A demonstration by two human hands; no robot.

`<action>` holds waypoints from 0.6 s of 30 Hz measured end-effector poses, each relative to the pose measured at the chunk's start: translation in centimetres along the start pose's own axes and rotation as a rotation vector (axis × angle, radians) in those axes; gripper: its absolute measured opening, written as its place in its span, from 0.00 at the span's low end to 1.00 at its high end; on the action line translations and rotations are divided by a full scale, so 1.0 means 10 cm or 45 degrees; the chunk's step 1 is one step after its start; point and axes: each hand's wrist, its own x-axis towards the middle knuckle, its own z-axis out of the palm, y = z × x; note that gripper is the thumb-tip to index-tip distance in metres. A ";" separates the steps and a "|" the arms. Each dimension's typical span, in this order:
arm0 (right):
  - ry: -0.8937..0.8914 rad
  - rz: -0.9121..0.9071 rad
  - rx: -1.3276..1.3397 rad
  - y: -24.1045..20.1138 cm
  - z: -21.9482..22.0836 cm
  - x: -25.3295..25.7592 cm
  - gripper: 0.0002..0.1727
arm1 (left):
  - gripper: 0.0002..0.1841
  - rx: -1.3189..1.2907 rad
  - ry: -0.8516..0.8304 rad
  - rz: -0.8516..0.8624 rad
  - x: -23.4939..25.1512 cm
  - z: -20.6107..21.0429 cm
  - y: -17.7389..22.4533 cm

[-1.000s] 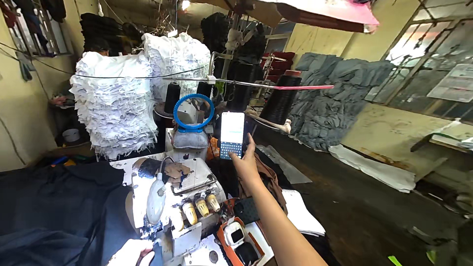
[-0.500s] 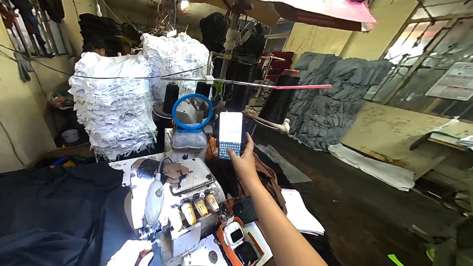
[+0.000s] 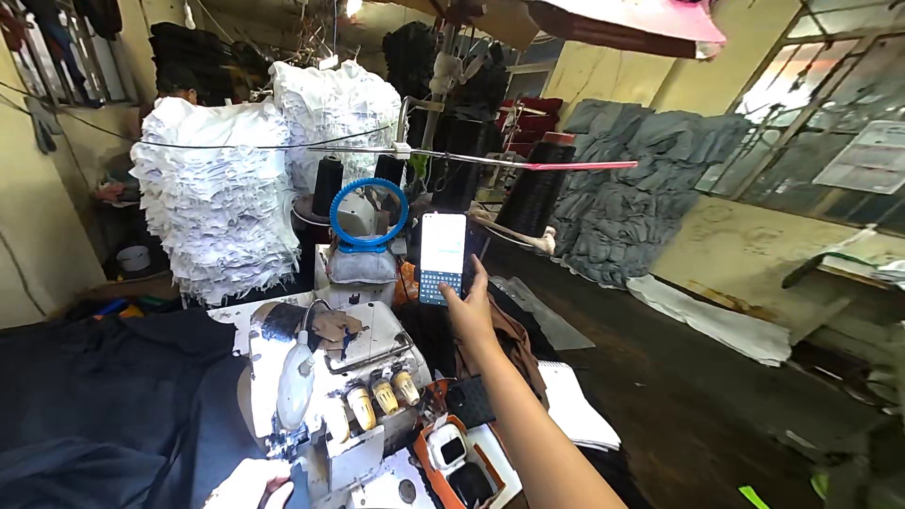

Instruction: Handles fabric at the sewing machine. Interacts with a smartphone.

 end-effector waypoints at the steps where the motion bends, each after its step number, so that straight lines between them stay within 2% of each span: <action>1: -0.021 -0.004 0.020 0.02 -0.02 0.00 0.48 | 0.13 0.003 -0.008 -0.010 0.00 0.00 0.01; 9: -0.103 0.051 0.161 0.09 -0.15 -0.06 0.48 | 0.13 0.005 0.030 0.037 -0.01 0.04 -0.06; 15: -0.083 0.023 0.125 0.09 -0.12 -0.04 0.44 | 0.13 0.007 0.010 0.015 -0.01 0.03 -0.05; 18: -0.096 0.020 0.149 0.11 -0.11 -0.05 0.47 | 0.13 0.007 0.013 0.022 -0.01 0.03 -0.05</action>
